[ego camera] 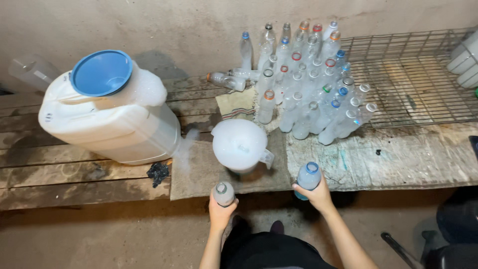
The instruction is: The person pours a foamy liquid from multiple plastic bottles into a large pitcher, then transfers the contents into a large white container using a blue funnel. The process is repeated several times with different bottles.
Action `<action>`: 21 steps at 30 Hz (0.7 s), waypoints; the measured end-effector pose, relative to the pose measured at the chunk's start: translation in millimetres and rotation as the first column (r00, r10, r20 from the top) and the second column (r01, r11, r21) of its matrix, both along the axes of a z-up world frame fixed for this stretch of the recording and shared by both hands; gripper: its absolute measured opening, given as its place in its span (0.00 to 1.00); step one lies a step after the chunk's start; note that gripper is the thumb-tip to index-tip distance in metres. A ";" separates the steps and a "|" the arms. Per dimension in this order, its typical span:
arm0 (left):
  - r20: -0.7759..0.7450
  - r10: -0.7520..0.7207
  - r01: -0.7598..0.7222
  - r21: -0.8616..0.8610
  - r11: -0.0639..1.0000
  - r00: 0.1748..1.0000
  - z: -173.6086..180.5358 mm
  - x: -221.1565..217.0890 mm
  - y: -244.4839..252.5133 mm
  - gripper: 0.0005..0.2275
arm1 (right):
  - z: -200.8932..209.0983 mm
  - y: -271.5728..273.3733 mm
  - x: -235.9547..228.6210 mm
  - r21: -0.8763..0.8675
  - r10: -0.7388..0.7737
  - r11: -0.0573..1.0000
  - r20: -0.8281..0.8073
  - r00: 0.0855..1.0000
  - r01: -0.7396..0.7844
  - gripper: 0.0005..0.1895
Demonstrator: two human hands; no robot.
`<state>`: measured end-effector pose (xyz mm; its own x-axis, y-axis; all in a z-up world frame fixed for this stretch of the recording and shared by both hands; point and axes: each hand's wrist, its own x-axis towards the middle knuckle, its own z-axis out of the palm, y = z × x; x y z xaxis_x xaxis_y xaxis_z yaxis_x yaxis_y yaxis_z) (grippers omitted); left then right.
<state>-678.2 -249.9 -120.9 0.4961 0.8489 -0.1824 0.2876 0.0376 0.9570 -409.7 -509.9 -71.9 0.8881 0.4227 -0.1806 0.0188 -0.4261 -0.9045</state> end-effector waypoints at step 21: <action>-0.324 0.113 0.282 0.918 0.280 0.939 172.1 -9.6 226.2 0.35 | 156.6 72.9 98.6 -0.301 0.284 0.937 0.952 0.110 0.180 0.51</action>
